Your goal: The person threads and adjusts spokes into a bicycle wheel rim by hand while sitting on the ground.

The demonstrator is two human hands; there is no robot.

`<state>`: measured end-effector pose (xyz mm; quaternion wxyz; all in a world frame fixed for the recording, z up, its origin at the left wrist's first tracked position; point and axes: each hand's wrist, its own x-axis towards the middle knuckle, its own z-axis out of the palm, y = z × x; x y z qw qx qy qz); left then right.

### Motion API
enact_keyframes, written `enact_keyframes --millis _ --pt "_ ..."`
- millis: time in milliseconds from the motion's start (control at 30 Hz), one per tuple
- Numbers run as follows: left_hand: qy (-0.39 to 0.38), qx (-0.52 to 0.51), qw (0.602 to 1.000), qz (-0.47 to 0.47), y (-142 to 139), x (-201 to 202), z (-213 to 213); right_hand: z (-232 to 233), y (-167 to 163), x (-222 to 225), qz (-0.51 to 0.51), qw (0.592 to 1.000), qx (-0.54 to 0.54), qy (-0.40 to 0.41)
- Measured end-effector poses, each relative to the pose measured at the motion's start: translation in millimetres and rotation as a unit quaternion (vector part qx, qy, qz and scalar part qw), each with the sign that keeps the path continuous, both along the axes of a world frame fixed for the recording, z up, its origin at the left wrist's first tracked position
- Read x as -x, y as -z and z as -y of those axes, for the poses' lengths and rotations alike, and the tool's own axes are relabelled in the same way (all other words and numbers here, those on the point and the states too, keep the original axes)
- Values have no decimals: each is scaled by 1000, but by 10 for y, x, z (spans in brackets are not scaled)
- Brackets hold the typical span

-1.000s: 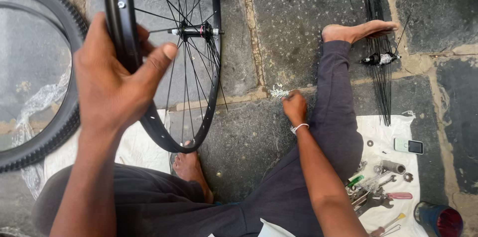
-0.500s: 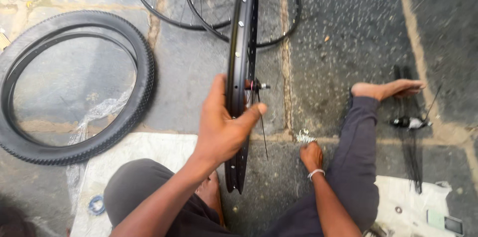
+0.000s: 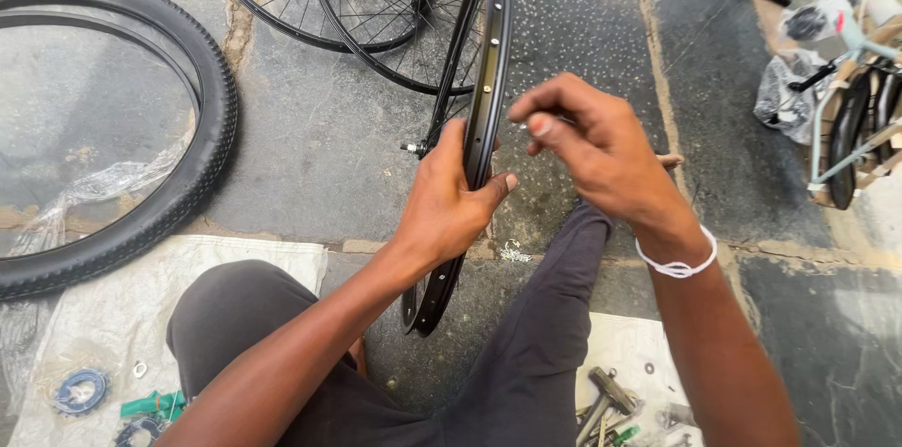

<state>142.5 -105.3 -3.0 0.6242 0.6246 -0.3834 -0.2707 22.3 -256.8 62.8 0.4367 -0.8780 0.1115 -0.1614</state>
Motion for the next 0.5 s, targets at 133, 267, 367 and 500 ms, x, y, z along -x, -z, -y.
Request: enact_keyframes --millis 133,267,367,500 --pt "19 9 1000 10 -11 5 -26 -363 -322 -259 -34 998 26 -40" --pt "27 40 999 21 38 -30 -36 -405 -327 -329 -78 997 8 -2" --pt "46 6 999 22 56 -45 -54 -363 -313 -331 -90 996 -8 4" --pt "52 24 998 20 45 -48 -75 -312 -294 -335 -103 995 -16 -1"
